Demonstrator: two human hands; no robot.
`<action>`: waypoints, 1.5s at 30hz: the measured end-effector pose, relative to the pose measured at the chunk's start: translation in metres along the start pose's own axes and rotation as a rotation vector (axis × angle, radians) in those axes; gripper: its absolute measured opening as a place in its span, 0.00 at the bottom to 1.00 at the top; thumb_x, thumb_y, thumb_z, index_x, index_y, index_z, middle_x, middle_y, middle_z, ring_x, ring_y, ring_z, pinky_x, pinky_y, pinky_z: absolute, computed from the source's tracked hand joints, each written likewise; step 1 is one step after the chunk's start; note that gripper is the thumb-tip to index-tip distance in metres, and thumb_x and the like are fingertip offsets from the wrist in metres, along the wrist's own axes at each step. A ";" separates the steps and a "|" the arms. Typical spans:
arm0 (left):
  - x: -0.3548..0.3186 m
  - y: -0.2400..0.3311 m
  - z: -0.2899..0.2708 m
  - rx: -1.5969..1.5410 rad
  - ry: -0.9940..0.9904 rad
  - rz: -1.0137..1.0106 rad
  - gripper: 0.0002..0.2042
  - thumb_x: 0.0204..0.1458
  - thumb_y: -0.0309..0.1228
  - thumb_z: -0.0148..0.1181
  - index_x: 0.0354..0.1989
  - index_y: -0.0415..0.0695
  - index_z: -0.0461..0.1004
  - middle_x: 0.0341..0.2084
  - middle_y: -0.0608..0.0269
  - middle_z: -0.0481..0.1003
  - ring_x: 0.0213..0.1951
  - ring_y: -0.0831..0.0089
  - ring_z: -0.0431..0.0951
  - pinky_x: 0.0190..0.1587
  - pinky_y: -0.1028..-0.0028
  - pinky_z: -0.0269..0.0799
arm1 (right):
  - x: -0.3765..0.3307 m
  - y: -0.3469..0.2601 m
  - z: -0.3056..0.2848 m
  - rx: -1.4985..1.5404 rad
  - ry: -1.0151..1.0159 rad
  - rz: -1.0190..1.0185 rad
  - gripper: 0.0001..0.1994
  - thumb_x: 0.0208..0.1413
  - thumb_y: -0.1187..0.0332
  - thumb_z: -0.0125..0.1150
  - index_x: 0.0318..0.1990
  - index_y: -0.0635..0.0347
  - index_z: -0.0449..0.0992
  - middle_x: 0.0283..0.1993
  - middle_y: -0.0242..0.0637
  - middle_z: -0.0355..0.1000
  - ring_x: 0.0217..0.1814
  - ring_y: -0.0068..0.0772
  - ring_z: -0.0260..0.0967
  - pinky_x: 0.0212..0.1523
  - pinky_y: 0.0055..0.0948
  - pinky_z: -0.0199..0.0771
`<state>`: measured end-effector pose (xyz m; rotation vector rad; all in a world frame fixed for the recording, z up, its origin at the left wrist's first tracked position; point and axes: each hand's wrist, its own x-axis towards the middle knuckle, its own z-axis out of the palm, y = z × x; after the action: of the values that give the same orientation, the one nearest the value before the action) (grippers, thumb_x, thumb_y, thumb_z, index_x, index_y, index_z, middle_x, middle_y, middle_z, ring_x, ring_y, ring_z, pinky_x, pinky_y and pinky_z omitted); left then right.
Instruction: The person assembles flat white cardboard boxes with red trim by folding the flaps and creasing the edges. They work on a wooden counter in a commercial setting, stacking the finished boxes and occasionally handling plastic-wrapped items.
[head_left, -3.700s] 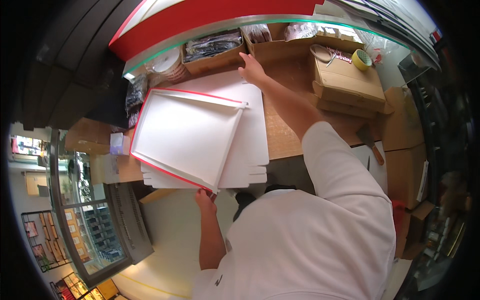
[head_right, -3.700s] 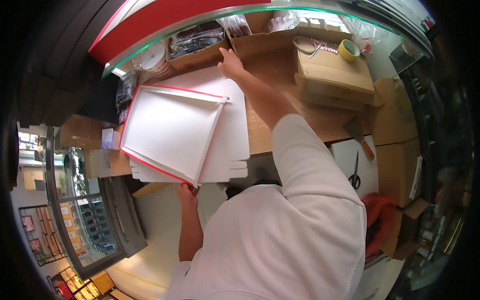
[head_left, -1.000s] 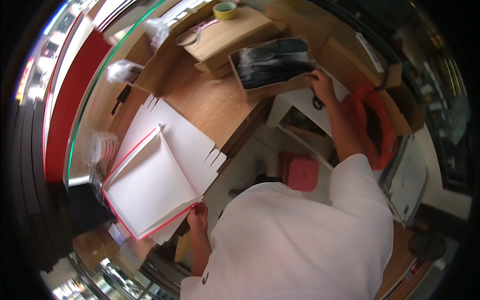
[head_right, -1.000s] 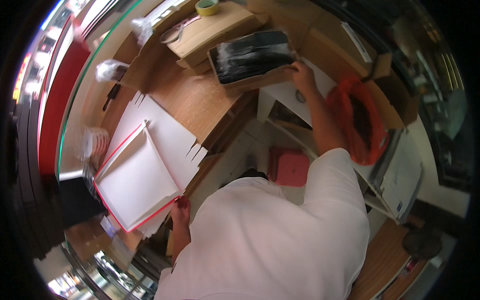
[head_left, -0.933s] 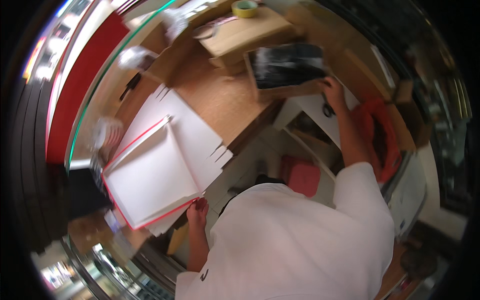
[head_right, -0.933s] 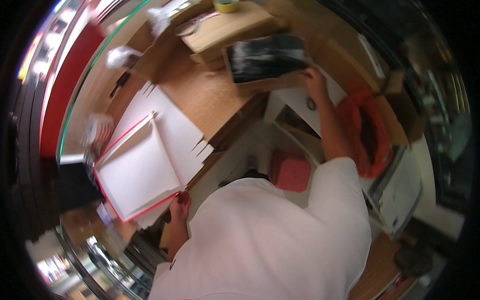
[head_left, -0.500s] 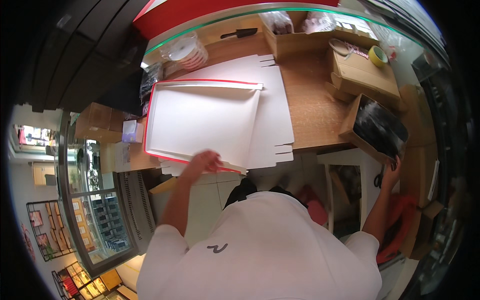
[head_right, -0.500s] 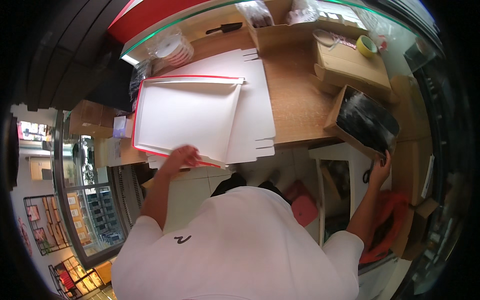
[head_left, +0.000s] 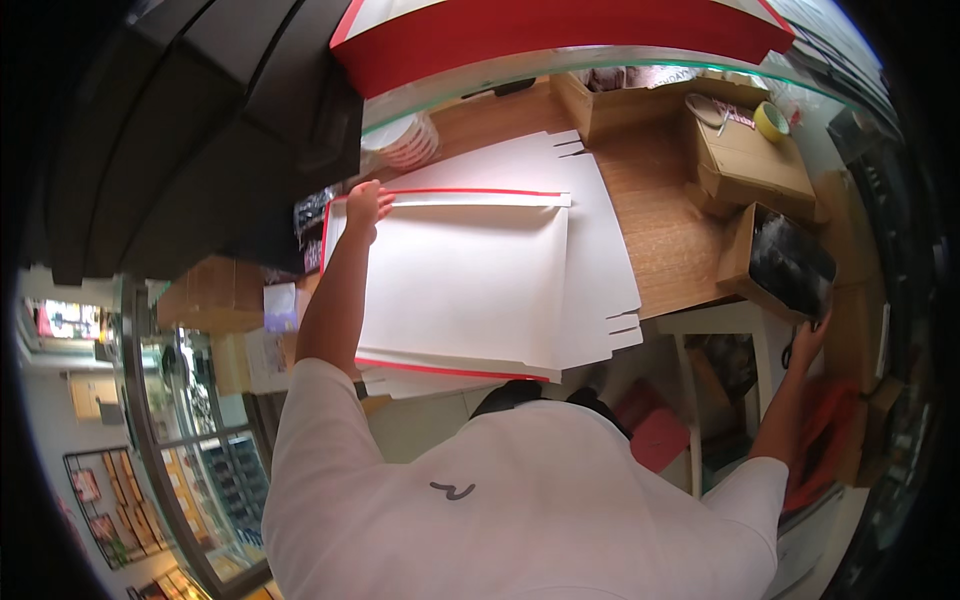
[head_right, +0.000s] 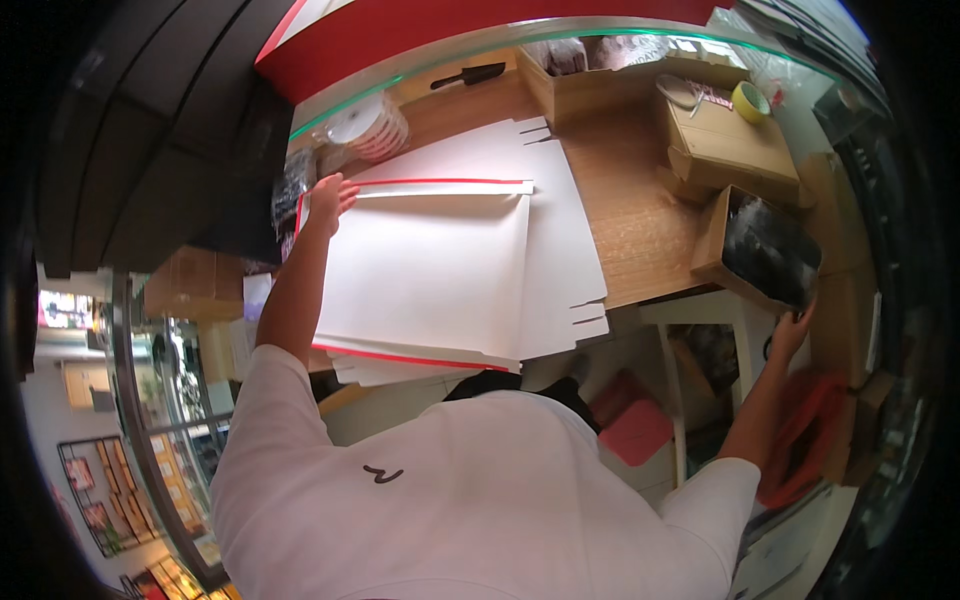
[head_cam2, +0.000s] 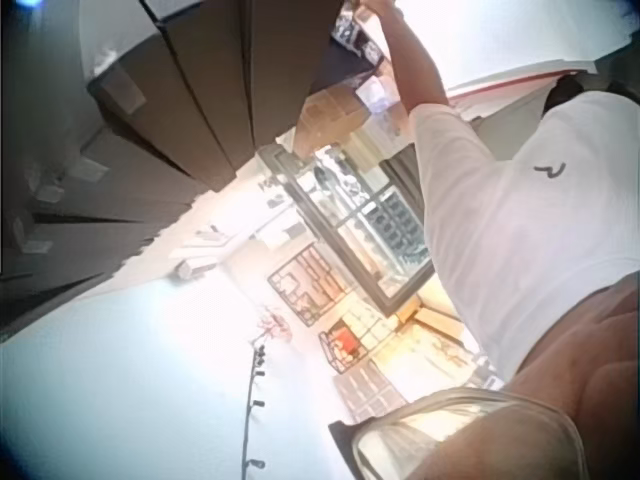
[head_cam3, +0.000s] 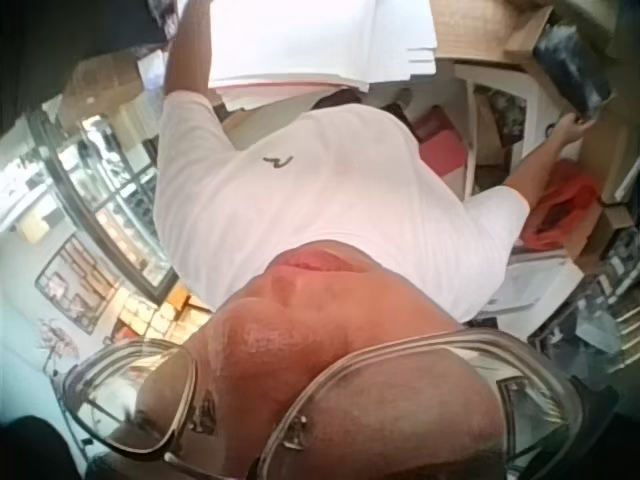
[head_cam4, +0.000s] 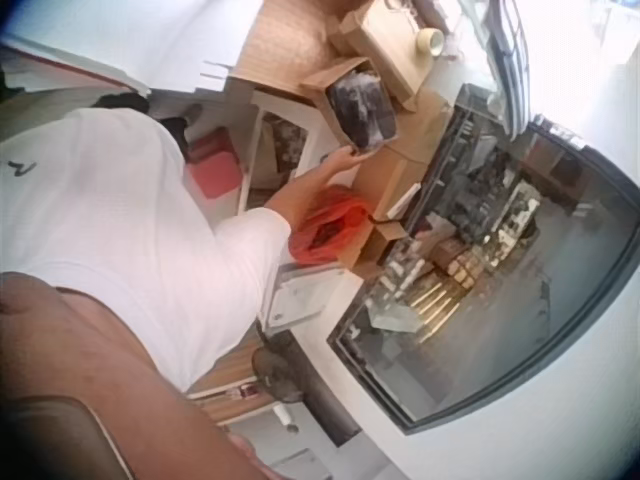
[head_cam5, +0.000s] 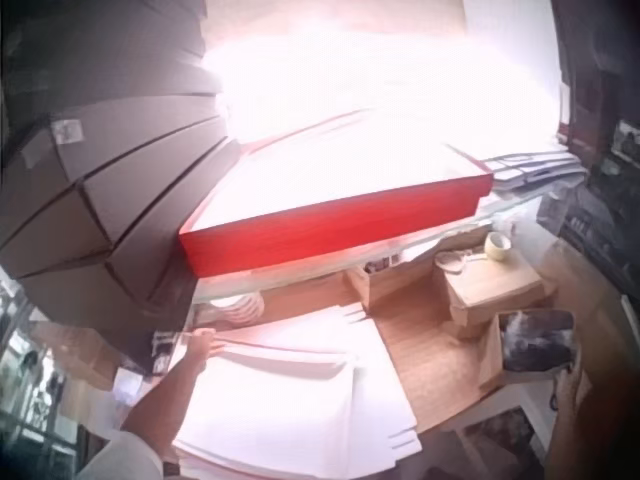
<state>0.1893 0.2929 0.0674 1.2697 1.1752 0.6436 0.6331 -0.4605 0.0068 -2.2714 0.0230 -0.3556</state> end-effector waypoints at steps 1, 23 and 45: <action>0.024 0.000 -0.001 -0.042 0.068 -0.001 0.16 0.56 0.35 0.52 0.49 0.39 0.64 0.40 0.56 0.70 0.39 0.65 0.78 0.37 0.68 0.76 | -0.003 -0.008 0.003 -0.055 0.038 0.058 0.30 0.57 0.73 0.46 0.69 0.52 0.51 0.70 0.46 0.52 0.68 0.49 0.55 0.65 0.40 0.56; 0.198 0.019 -0.013 0.055 0.206 -0.049 0.15 0.59 0.29 0.40 0.52 0.36 0.64 0.41 0.45 0.73 0.38 0.51 0.77 0.39 0.52 0.73 | -0.357 -0.040 0.030 0.402 -0.308 0.420 0.15 0.64 0.72 0.48 0.57 0.60 0.67 0.53 0.39 0.70 0.52 0.29 0.70 0.52 0.27 0.70; 0.159 0.052 0.003 -0.080 -0.008 0.188 0.11 0.59 0.30 0.42 0.41 0.34 0.66 0.35 0.52 0.73 0.35 0.61 0.77 0.37 0.66 0.77 | -0.363 -0.139 0.154 1.046 -0.609 0.977 0.13 0.59 0.66 0.58 0.47 0.64 0.71 0.45 0.37 0.73 0.44 0.30 0.72 0.47 0.35 0.75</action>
<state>0.2559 0.4465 0.0671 1.3225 1.0210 0.8152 0.3113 -0.2070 -0.0767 -1.0463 0.4856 0.6975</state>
